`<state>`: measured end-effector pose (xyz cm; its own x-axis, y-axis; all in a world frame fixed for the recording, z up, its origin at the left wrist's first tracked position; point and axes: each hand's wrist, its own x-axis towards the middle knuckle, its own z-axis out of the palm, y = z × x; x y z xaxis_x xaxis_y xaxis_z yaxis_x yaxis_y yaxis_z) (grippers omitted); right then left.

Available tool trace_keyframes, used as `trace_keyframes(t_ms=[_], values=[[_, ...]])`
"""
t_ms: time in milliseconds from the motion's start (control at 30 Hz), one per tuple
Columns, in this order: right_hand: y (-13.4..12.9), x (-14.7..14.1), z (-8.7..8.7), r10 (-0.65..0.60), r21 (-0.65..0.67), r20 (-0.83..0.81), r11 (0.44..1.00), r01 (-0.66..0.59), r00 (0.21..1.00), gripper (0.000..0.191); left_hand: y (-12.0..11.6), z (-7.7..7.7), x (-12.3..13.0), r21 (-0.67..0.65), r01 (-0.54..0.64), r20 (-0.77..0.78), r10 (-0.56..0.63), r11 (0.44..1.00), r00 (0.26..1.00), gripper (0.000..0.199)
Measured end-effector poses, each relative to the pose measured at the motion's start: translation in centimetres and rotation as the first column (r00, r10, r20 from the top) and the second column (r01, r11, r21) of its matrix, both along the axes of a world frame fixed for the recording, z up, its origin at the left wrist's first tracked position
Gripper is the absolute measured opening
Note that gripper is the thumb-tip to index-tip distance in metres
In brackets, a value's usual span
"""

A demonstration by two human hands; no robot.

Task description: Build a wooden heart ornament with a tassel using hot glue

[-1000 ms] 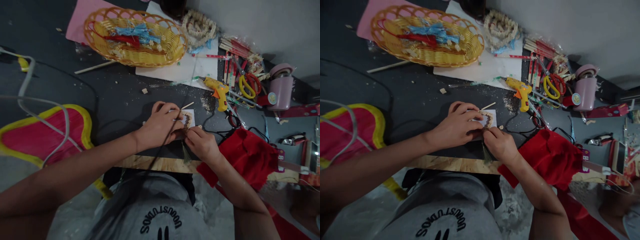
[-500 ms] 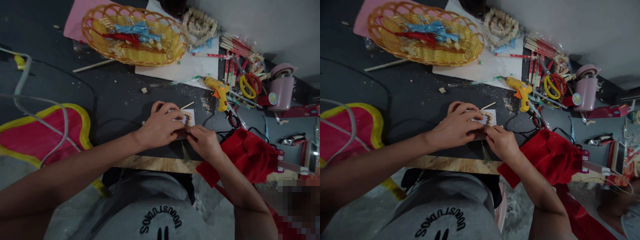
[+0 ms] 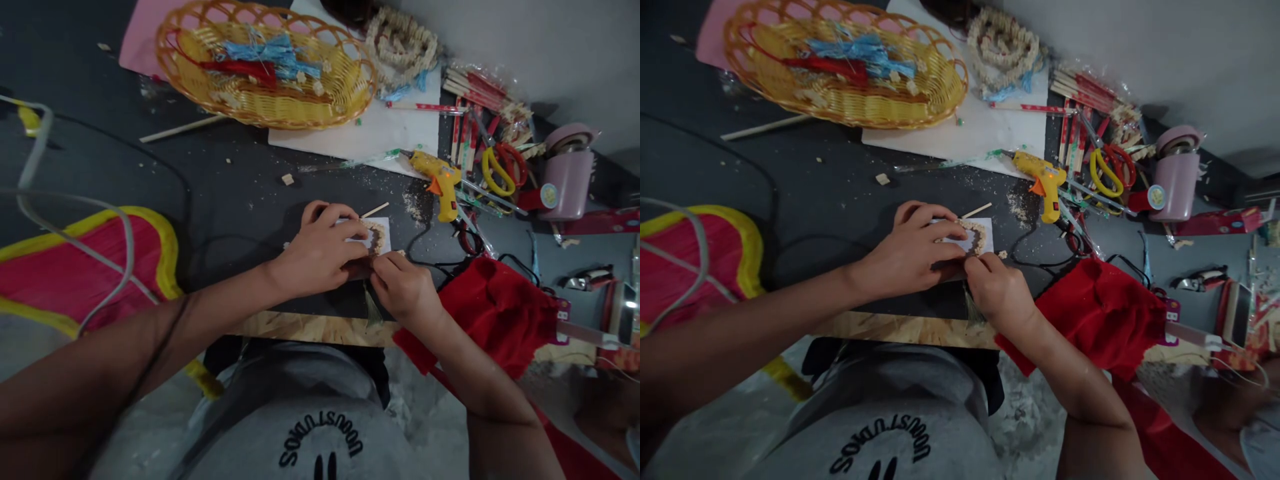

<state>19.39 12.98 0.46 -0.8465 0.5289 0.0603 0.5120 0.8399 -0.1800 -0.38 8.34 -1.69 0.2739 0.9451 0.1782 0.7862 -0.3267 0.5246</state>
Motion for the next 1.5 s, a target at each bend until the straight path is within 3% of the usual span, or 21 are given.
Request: trace_keyframes(t_ms=[467,667,800,1500], values=[[-0.9,0.1,0.1,0.007,0.127,0.07,0.992,-0.016,0.998,0.022,0.0,0.2,-0.2,-0.019,0.023,-0.008,-0.023,1.0,1.0,0.012],[0.6,0.7,-0.3,0.032,0.048,-0.032,0.998,-0.03,0.999,0.019,0.1,0.5,-0.1,-0.034,0.025,-0.018,-0.026,0.999,1.0,0.017],[1.1,1.0,-0.4,0.104,0.004,-0.079,0.995,-0.104,0.991,0.022,0.1,0.4,-0.2,-0.036,0.021,-0.012,-0.021,0.999,1.0,0.014],[0.9,-0.2,1.0,0.105,0.021,0.049,0.994,-0.106,0.993,0.026,0.1,-0.5,-0.2,0.036,0.017,-0.009,-0.017,0.999,1.0,0.02]])
